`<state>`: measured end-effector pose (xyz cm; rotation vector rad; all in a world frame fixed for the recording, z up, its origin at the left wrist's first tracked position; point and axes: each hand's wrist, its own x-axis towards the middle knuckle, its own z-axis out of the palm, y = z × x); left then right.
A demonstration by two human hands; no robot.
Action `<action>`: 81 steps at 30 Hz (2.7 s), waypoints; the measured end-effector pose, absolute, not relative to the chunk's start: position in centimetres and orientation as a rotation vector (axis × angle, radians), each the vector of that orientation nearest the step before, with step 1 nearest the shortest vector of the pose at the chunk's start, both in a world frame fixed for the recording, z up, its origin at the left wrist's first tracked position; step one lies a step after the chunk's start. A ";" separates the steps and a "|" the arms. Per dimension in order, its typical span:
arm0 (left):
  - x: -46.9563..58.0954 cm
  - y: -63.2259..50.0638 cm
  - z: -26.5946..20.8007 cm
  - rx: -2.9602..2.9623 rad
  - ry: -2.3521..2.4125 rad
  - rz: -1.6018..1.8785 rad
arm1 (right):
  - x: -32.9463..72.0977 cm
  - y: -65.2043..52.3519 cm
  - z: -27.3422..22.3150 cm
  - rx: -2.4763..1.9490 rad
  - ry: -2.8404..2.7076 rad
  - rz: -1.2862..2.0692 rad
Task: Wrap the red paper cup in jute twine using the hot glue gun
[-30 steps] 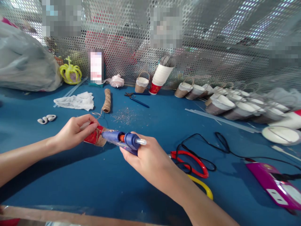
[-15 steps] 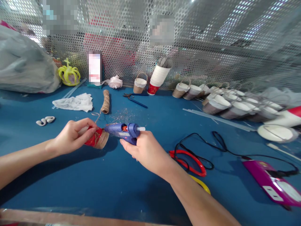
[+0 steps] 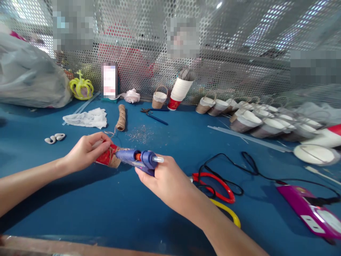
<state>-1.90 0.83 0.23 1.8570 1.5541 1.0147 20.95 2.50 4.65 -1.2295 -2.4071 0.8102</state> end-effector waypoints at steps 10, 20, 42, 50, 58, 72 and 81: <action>-1.8 1.1 0.2 1.774 1.613 1.023 | 20.7 1.9 4.7 -1.167 -2.457 0.751; -2.0 0.8 0.1 1.885 1.535 1.122 | 21.4 3.2 5.1 -1.307 -2.163 1.179; -1.5 -0.2 0.2 2.114 1.390 1.219 | 19.5 14.9 1.7 -1.889 -1.988 0.607; -1.2 -0.6 0.1 2.226 1.313 1.212 | 15.8 9.0 4.4 -1.427 -2.335 0.828; -1.1 -1.0 -0.1 2.320 1.237 1.159 | 13.7 6.6 3.8 -0.932 -1.834 1.603; -0.9 0.4 0.2 1.257 1.292 1.155 | 15.7 6.7 5.3 -0.844 -1.731 1.382; -0.4 -0.4 0.5 1.415 1.288 1.149 | 15.6 7.0 4.4 -0.938 -1.836 1.247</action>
